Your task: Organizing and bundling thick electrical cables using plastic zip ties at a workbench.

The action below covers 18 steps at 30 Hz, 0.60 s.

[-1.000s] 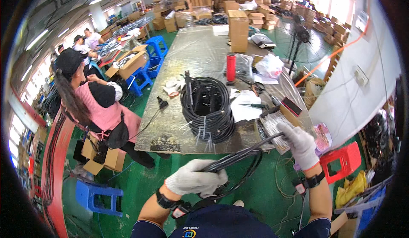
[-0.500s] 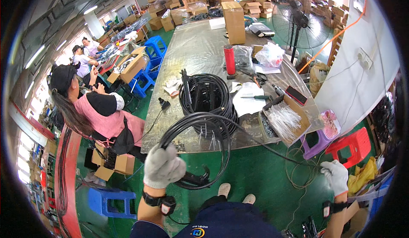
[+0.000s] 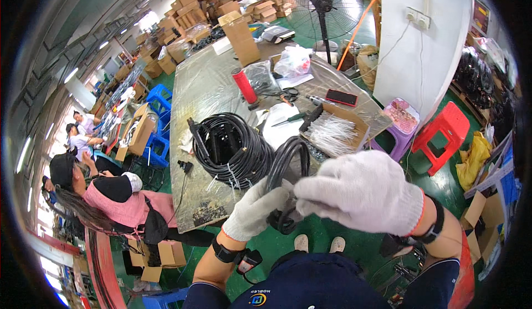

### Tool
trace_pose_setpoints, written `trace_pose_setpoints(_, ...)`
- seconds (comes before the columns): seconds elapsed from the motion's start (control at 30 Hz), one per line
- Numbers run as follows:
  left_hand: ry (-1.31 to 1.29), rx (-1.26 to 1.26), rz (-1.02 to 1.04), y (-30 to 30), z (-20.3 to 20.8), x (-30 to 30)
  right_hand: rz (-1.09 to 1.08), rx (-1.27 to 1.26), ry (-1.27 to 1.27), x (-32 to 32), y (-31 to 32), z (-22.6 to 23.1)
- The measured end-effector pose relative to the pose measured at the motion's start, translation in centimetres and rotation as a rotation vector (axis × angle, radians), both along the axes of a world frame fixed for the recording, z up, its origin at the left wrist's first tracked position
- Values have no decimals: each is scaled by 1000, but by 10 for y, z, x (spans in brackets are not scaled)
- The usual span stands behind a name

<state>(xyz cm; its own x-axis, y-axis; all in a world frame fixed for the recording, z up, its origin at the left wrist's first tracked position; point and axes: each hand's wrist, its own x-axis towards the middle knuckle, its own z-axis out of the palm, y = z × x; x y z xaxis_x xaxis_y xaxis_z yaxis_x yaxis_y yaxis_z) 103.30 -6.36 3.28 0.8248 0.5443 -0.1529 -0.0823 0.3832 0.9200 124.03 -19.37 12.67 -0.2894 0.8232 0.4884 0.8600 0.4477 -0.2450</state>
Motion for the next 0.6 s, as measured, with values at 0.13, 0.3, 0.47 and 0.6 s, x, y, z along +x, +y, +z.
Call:
trace_pose_setpoints(0.13,-62,-122,-107,-6,1,-1,-66,36,105,13,6,-7)
trace_pose_setpoints(0.3,-155,-241,-194,-4,-5,10,-67,18,218,34,16,-20)
trace_pose_setpoints(0.47,28,-182,-121,-7,21,1,-69,61,238,27,33,-13)
trace_pose_setpoints(0.6,28,294,-230,-16,-26,-2,-177,120,236,17,11,-41)
